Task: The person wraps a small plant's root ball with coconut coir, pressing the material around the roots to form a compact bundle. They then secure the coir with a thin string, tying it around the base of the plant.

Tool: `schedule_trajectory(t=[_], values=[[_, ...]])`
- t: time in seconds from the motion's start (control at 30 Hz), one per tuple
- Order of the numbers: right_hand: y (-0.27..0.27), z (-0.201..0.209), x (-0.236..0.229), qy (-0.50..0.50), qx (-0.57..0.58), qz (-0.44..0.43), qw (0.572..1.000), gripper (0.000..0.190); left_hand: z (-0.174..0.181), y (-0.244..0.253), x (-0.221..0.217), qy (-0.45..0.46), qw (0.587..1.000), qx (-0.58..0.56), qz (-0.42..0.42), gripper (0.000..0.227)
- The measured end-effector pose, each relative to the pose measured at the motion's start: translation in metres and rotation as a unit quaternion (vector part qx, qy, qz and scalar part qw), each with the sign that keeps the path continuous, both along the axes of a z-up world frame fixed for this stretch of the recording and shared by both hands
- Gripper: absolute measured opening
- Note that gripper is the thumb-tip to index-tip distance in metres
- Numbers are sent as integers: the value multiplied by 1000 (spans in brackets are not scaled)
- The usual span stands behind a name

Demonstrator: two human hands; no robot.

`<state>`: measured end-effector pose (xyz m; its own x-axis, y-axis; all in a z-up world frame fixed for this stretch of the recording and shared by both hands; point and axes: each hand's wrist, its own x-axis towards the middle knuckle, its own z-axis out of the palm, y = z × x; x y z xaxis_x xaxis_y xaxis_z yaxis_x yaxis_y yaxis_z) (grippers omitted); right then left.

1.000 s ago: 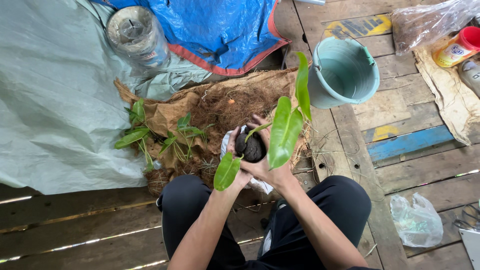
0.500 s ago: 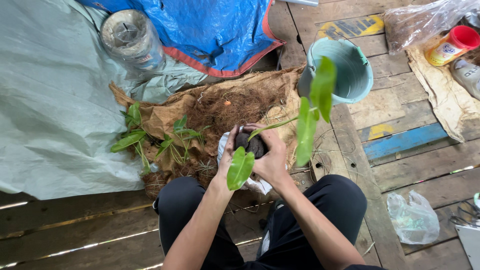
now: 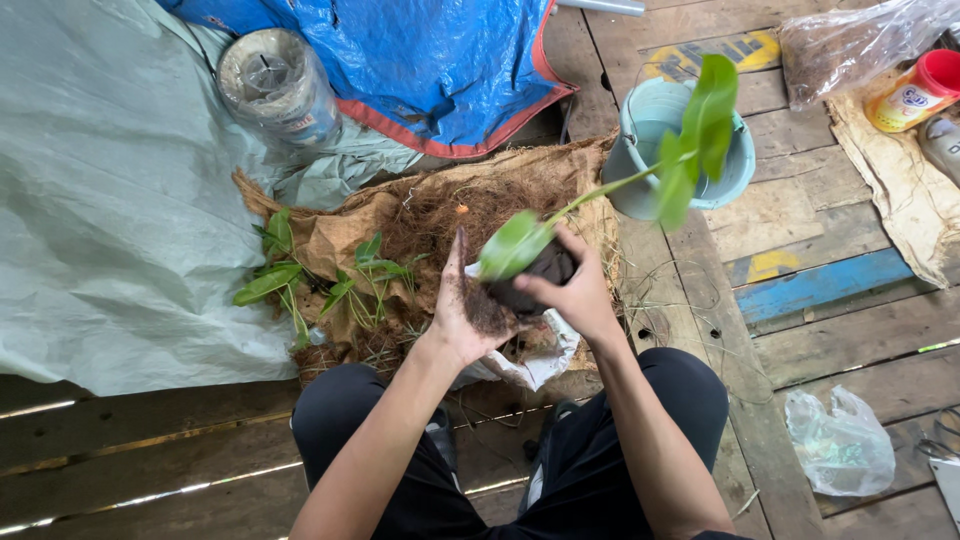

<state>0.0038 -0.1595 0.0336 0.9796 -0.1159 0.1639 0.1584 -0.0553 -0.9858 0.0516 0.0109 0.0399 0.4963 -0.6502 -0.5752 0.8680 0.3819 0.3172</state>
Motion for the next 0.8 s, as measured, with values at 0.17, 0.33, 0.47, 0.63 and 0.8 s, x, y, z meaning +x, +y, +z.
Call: schedule_trajectory(t=[0.17, 0.33, 0.47, 0.63, 0.8], values=[[-2, -13, 6, 50, 304, -74, 948, 73, -17, -22, -3, -202, 967, 113, 110, 72], [5, -10, 5, -3, 94, -87, 992, 59, -59, -35, -8, -288, 931, -3, 223, 60], [22, -5, 6, -8, 52, -84, 995, 54, -79, -55, -9, -285, 888, 68, 354, 55], [47, -6, 4, -42, 5, -114, 993, 67, -86, -52, -12, -173, 911, -9, 374, 54], [62, -8, 0, -87, -120, -158, 976, 65, -82, -52, -4, -190, 899, -35, 394, 52]])
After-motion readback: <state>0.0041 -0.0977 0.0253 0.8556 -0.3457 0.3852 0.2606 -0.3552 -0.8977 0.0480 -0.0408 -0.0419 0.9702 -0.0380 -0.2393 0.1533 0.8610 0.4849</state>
